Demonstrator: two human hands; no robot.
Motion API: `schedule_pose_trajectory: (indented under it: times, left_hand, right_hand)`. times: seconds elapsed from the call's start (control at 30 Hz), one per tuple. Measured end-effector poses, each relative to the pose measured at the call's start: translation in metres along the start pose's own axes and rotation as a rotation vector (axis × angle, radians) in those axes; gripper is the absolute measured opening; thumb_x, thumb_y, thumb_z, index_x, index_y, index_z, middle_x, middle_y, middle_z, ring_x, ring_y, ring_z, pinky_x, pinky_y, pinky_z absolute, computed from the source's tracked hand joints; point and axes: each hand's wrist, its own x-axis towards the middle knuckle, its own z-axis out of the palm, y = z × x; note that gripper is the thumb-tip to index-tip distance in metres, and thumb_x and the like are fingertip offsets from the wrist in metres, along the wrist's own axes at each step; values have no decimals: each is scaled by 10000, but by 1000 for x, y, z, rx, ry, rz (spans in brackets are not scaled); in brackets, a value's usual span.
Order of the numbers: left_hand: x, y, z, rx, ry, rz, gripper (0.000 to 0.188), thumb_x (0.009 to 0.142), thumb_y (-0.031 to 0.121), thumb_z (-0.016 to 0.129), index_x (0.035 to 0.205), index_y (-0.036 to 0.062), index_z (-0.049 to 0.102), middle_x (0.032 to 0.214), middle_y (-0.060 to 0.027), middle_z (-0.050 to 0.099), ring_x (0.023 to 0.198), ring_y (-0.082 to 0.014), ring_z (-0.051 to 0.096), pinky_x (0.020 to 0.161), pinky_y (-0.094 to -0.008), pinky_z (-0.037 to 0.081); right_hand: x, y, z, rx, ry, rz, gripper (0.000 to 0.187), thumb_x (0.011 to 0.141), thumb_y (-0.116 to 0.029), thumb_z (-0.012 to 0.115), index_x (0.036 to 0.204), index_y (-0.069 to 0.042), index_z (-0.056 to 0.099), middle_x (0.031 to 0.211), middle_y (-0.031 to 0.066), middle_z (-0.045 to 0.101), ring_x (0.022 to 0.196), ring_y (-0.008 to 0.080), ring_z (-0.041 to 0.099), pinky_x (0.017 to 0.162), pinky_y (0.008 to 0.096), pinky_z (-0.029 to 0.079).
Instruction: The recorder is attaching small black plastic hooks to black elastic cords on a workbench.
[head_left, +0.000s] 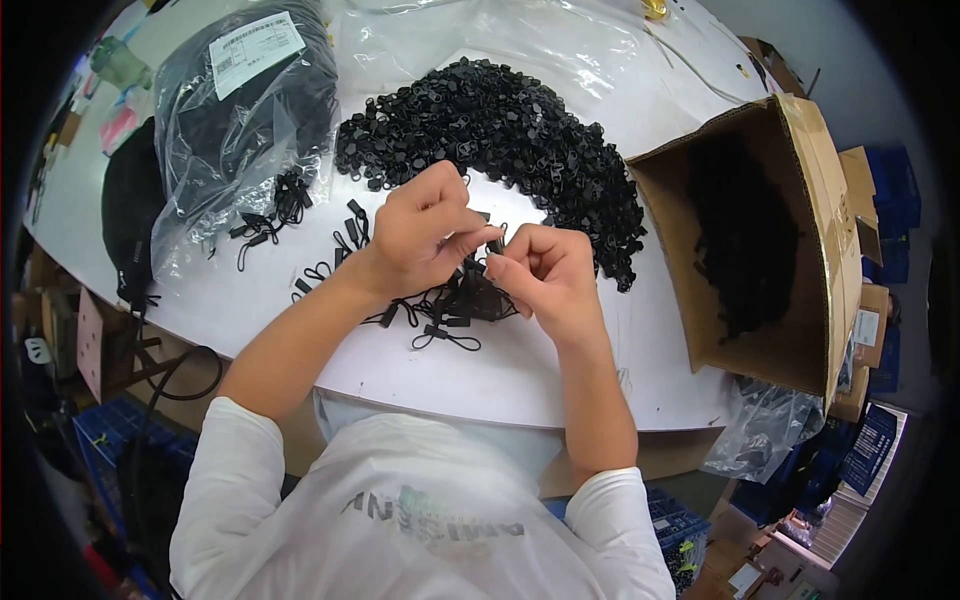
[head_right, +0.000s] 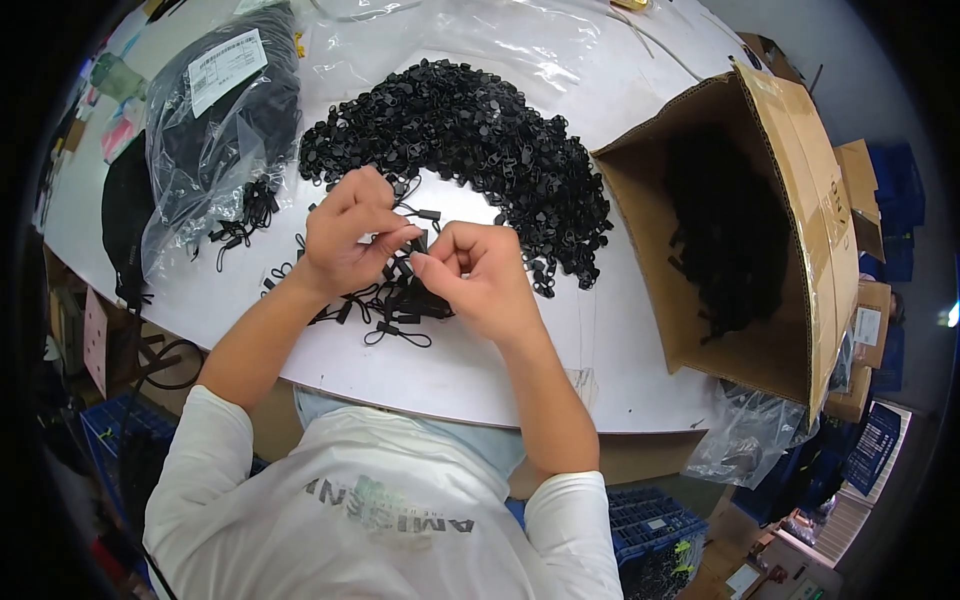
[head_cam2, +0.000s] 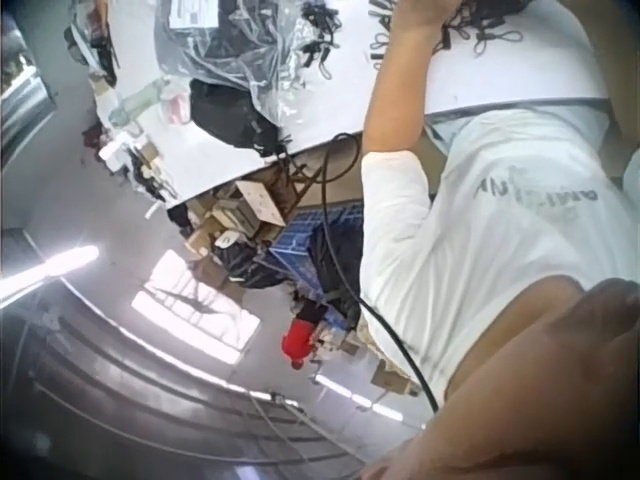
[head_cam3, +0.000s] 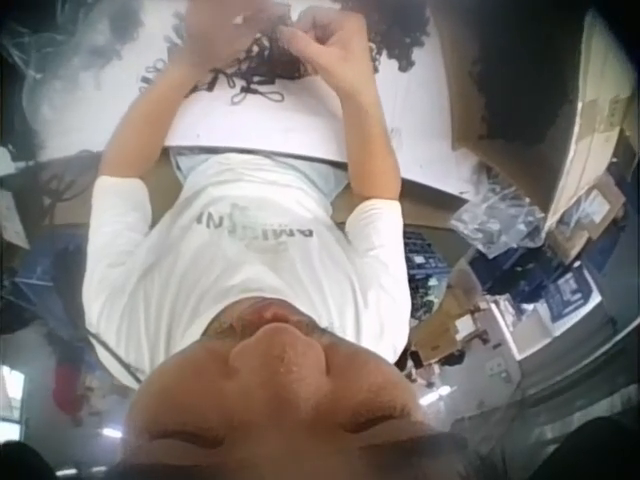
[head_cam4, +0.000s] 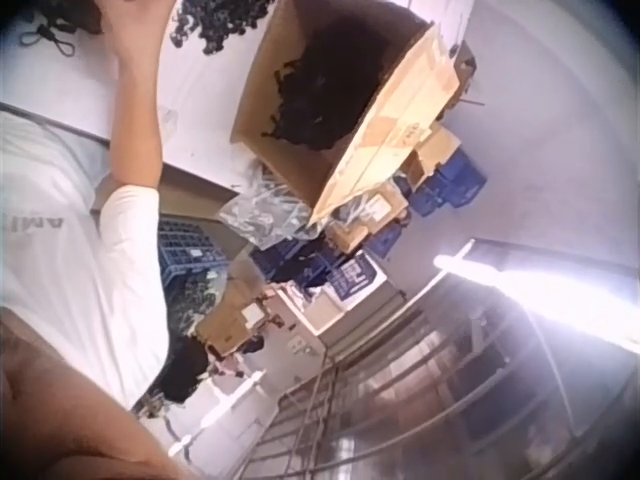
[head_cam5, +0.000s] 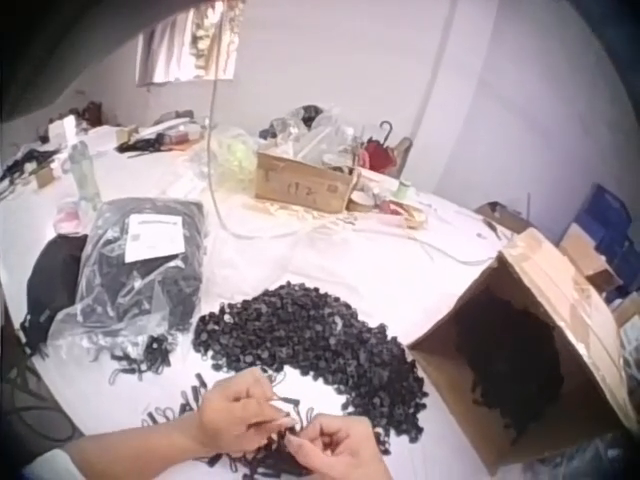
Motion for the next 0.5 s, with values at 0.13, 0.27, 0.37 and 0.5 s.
schedule_pose_trajectory:
  times: [0.13,0.27,0.37,0.5]
  left_hand:
    - [2,-2,0,167,-5,215,211,661,-35,770,747,19,586,705,-53,442,575,-185,462,441,-287,363]
    - [1,-3,-3,234,-50,170,215,684,-26,749,721,24,544,713,-63,441,580,-197,470,459,-303,375]
    - [3,-1,-8,253,-126,120,194,701,-21,725,732,23,539,710,-65,439,582,-209,469,472,-313,381]
    - [10,5,-12,213,-311,167,144,747,-3,687,762,25,547,697,-68,449,593,-233,484,498,-337,400]
  right_hand:
    - [0,5,12,254,93,26,205,858,-79,665,694,-8,565,525,-22,531,390,16,422,350,180,287]
    - [-2,7,25,154,225,-18,200,877,-61,641,703,1,562,525,-22,529,407,13,428,370,183,293]
    - [-2,17,32,-40,338,-142,200,885,-59,633,711,8,559,519,-22,526,426,10,426,394,185,300]
    - [1,25,32,-52,378,-187,166,841,-36,645,703,-3,560,505,-30,515,437,17,428,407,207,306]
